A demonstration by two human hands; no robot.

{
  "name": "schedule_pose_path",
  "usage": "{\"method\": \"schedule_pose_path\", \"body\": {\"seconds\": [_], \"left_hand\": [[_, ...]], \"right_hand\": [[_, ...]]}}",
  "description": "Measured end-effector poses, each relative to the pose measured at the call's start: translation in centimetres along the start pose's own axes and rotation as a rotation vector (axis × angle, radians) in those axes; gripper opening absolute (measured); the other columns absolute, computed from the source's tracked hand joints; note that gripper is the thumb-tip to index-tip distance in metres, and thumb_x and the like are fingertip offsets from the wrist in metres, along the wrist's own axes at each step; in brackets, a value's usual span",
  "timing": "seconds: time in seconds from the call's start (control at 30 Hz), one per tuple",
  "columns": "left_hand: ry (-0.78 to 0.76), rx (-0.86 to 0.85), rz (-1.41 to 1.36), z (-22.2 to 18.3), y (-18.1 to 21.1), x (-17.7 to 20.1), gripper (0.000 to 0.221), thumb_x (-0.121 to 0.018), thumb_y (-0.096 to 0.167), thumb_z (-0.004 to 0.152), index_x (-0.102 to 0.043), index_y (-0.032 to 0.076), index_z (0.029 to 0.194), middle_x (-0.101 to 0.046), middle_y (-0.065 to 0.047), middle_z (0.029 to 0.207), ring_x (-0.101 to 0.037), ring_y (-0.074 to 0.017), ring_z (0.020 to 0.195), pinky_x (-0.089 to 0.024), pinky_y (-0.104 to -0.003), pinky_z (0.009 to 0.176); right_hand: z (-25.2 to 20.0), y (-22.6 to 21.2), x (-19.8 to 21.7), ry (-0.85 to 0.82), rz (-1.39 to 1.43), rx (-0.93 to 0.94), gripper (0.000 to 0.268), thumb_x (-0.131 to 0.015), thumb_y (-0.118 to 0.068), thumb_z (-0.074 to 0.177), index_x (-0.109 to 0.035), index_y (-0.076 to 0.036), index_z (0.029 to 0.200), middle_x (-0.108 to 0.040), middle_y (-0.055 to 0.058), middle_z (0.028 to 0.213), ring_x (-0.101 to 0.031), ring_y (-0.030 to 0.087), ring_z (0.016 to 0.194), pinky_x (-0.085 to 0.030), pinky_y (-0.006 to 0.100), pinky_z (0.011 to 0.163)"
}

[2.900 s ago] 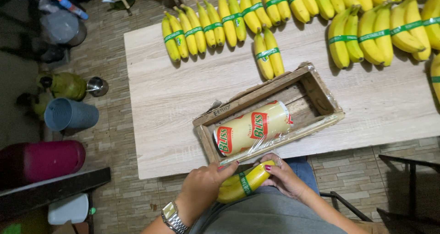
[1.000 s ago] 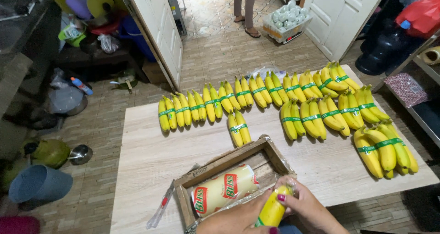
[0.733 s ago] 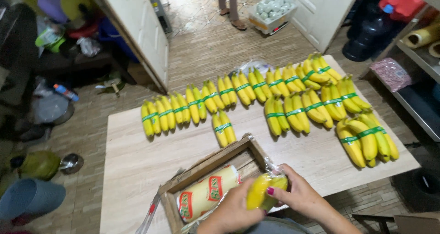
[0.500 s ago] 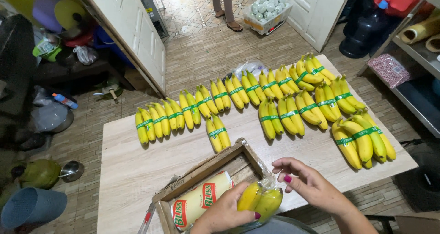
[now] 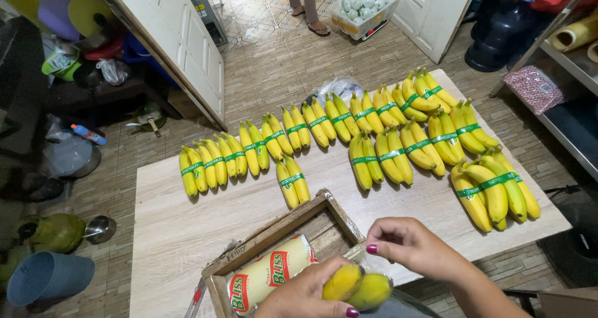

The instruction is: Wrapping bunches of bananas with plastic film using a dispenser and placing them into a cardboard box.

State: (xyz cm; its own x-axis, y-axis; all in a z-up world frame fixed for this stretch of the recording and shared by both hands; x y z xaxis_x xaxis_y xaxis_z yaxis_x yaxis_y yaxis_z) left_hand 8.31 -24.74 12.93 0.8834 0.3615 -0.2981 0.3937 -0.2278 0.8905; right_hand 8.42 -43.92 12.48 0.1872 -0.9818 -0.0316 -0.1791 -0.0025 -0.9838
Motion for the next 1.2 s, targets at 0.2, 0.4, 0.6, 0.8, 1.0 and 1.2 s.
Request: {"method": "schedule_pose_path", "body": {"seconds": [0.2,0.4,0.6,0.8,1.0,1.2], "left_hand": [[0.089,-0.1,0.017,0.1,-1.0,1.0,0.056,-0.074,0.018,0.093,-0.038,0.013,0.136,-0.06,-0.01,0.123,-0.064,-0.0103,0.097,-0.053,-0.021,0.078],[0.162,-0.195,0.199,-0.4,-0.4,1.6,0.091,-0.075,0.031,0.09,-0.02,0.015,0.162,-0.051,-0.007,0.142,-0.056,-0.0084,0.11,-0.048,-0.022,0.092],[0.111,-0.405,0.143,0.0,0.9,1.5,0.044,-0.077,0.026,0.091,-0.055,0.017,0.128,-0.053,-0.007,0.134,-0.055,-0.0185,0.123,-0.045,-0.031,0.106],[0.308,-0.19,0.173,-0.1,-0.5,4.0,0.045,-0.075,0.033,0.092,-0.05,0.015,0.125,-0.056,0.004,0.095,-0.052,-0.0069,0.085,-0.044,-0.022,0.078],[0.293,-0.2,0.042,0.2,0.6,3.0,0.072,-0.075,0.044,0.085,-0.046,0.011,0.142,-0.059,-0.002,0.131,-0.055,-0.0088,0.117,-0.046,-0.022,0.098],[0.197,-0.278,-0.167,0.2,-1.5,3.3,0.069,-0.076,0.02,0.091,-0.039,0.008,0.148,-0.06,-0.006,0.129,-0.059,-0.0128,0.119,-0.052,-0.027,0.102]], "right_hand": [[2.1,8.6,-3.5,-0.115,0.391,-0.208,0.016,-0.084,-0.017,0.082,-0.071,-0.01,0.087,-0.067,0.001,0.073,-0.06,0.014,0.068,-0.053,0.029,0.074],[1.6,11.0,-7.3,-0.202,0.839,-0.271,0.03,-0.086,-0.016,0.078,-0.064,-0.005,0.094,-0.074,0.017,0.099,-0.074,0.025,0.08,-0.059,0.031,0.067],[2.1,10.3,-8.2,-0.22,0.895,-0.476,0.052,-0.075,0.006,0.077,-0.06,0.004,0.126,-0.072,0.022,0.112,-0.075,0.028,0.083,-0.064,0.032,0.068],[4.1,7.3,-2.8,0.145,0.162,-0.007,0.027,-0.052,-0.027,0.097,-0.072,-0.011,0.105,-0.073,0.01,0.132,-0.064,0.026,0.127,-0.051,0.045,0.103],[1.1,-4.0,-6.7,-0.111,-0.664,0.418,0.043,-0.047,-0.029,0.1,-0.065,-0.02,0.138,-0.067,0.006,0.143,-0.052,0.029,0.137,-0.03,0.055,0.113],[1.2,-3.6,-7.4,-0.272,-0.351,0.376,0.054,-0.04,-0.038,0.107,-0.044,-0.005,0.15,-0.058,0.019,0.15,-0.058,0.031,0.138,-0.045,0.043,0.112]]}}
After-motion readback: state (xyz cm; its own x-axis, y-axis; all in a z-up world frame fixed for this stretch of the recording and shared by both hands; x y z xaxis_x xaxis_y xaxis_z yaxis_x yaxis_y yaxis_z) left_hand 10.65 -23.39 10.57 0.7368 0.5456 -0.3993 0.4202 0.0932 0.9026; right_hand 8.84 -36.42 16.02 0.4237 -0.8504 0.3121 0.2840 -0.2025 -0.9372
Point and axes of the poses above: each hand's wrist, its own z-axis towards the middle knuckle, its own x-axis out of the back of the hand, y = z × x, the point moved 7 cm from there along z, towards the middle knuckle
